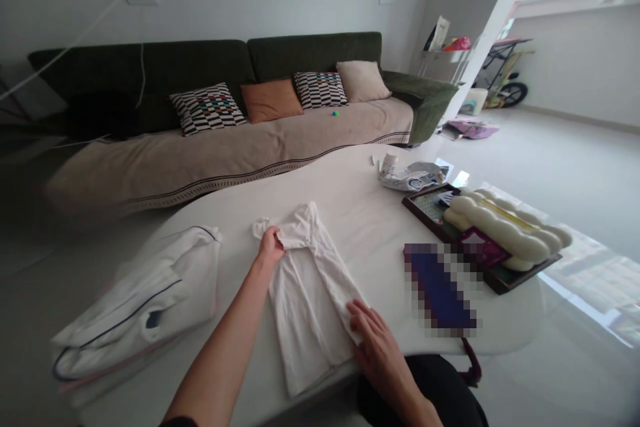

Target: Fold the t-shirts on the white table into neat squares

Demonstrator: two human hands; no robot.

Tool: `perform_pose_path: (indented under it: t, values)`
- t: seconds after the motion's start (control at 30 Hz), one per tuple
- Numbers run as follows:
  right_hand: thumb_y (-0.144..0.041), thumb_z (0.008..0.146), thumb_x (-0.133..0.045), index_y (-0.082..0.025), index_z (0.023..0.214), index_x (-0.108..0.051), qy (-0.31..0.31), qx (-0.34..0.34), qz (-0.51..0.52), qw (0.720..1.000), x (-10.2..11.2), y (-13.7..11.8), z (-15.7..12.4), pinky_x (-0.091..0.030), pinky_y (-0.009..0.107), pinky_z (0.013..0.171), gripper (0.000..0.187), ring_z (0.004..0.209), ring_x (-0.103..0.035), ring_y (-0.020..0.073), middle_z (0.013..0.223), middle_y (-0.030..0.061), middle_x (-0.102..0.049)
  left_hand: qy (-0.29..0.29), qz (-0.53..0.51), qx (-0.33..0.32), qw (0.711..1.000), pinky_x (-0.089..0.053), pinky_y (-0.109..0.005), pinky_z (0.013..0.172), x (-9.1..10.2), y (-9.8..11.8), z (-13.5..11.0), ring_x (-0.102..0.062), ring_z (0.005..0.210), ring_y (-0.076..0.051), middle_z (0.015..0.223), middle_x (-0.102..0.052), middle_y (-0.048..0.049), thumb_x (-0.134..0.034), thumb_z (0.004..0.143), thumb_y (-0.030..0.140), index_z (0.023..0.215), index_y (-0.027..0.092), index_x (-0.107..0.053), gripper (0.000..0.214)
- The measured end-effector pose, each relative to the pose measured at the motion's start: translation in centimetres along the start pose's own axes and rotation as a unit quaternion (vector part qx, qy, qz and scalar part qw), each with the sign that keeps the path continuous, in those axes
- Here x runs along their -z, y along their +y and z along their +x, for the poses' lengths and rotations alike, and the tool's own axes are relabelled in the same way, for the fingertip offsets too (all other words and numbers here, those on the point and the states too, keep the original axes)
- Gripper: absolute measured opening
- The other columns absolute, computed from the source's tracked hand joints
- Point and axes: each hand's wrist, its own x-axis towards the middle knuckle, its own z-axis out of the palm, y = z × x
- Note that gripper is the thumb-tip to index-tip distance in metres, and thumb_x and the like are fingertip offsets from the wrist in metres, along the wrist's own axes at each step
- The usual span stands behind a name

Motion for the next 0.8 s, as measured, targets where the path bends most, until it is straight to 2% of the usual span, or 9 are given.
perform_pose_path:
  t: [0.1,0.17,0.23,0.37,0.47,0.57,0.63,0.7,0.8]
  values:
    - [0.0,0.066,-0.032,-0.016,0.125,-0.045,-0.04,0.009,-0.042,0.998,-1.1,0.0,-0.6,-0.03,0.04,0.103,0.063,0.127,-0.033,0.0171,0.127,0.0071,-0.051,0.016,-0.041,0.025,0.999,-0.052,-0.027,0.061,1.0,-1.2,-0.2,-0.063,0.069,-0.015,0.084,-0.065,-0.0067,-0.051,0.073,0.013,0.111,0.016,-0.051,0.038]
    - [0.001,0.068,-0.031,-0.017,0.131,-0.039,-0.058,0.006,-0.063,0.996,-1.2,0.0,-0.9,-0.029,0.041,0.104,0.066,0.128,-0.03,0.0168,0.131,0.0061,-0.046,0.023,-0.062,0.017,0.998,-0.052,-0.026,0.066,0.9,-1.3,0.1,-0.063,0.076,-0.014,0.095,-0.064,-0.0047,-0.054,0.07,0.01,0.127,0.023,-0.035,0.062]
    - [-0.001,0.071,-0.032,-0.019,0.133,-0.037,-0.073,0.006,-0.075,0.994,-1.2,0.0,-1.0,-0.028,0.041,0.104,0.065,0.128,-0.029,0.0171,0.133,0.005,-0.043,0.007,-0.06,-0.028,0.998,-0.051,-0.026,0.073,1.0,-1.2,0.5,-0.062,0.086,-0.014,0.101,-0.063,-0.0033,-0.054,0.069,0.007,0.133,0.026,-0.028,0.071]
    - [-0.003,0.076,-0.034,-0.021,0.134,-0.036,-0.079,0.012,-0.089,0.993,-1.1,-0.7,-1.1,-0.028,0.04,0.105,0.06,0.128,-0.028,0.0179,0.134,0.0036,-0.042,0.002,0.086,-0.153,0.984,-0.043,-0.027,0.091,2.1,-1.6,1.0,-0.055,0.105,-0.016,0.112,-0.06,-0.0041,-0.048,0.07,0.006,0.12,0.021,-0.05,0.052]
    - [-0.016,0.084,-0.04,-0.022,0.132,-0.038,-0.086,0.028,-0.092,0.992,-0.6,-1.6,-1.3,-0.03,0.043,0.103,0.049,0.128,-0.029,0.0214,0.134,0.0047,-0.042,0.034,0.208,-0.171,0.962,-0.039,-0.03,0.096,3.4,-2.3,0.8,-0.051,0.11,-0.02,0.114,-0.058,-0.0057,-0.051,0.068,0.008,0.113,0.018,-0.056,0.046]
    - [-0.032,0.085,-0.045,-0.021,0.132,-0.039,-0.101,0.039,-0.08,0.991,0.5,-2.0,-1.0,-0.034,0.042,0.101,0.048,0.125,-0.035,0.0231,0.133,0.0068,-0.043,0.059,0.252,-0.169,0.951,-0.034,-0.038,0.1,3.8,-2.4,0.5,-0.044,0.116,-0.026,0.119,-0.053,-0.0109,-0.055,0.067,0.009,0.112,0.015,-0.056,0.045]
    - [-0.031,0.087,-0.043,-0.02,0.13,-0.042,-0.09,0.039,-0.071,0.993,1.3,-1.7,-0.1,-0.038,0.038,0.099,0.044,0.121,-0.041,0.0214,0.131,0.0076,-0.046,0.098,0.314,-0.199,0.923,-0.029,-0.042,0.102,3.2,-1.8,0.3,-0.036,0.122,-0.029,0.13,-0.043,-0.0141,-0.054,0.07,0.012,0.116,0.014,-0.053,0.046]
    - [-0.023,0.088,-0.037,-0.018,0.127,-0.045,-0.064,0.038,-0.07,0.995,1.7,-1.0,1.9,-0.039,0.036,0.097,0.04,0.12,-0.043,0.0196,0.129,0.0086,-0.047,0.097,0.391,-0.255,0.879,-0.027,-0.043,0.103,1.7,-1.1,0.2,-0.032,0.125,-0.028,0.135,-0.037,-0.0146,-0.049,0.076,0.016,0.122,0.013,-0.048,0.045]
    - [-0.014,0.087,-0.031,-0.015,0.128,-0.044,-0.048,0.038,-0.087,0.994,0.9,0.5,6.6,-0.037,0.037,0.098,0.043,0.124,-0.037,0.0194,0.133,0.0101,-0.042,-0.037,0.473,-0.33,0.816,-0.025,-0.041,0.105,-1.7,-0.4,0.2,-0.026,0.129,-0.025,0.137,-0.036,-0.0119,-0.039,0.083,0.024,0.128,0.014,-0.042,0.046]
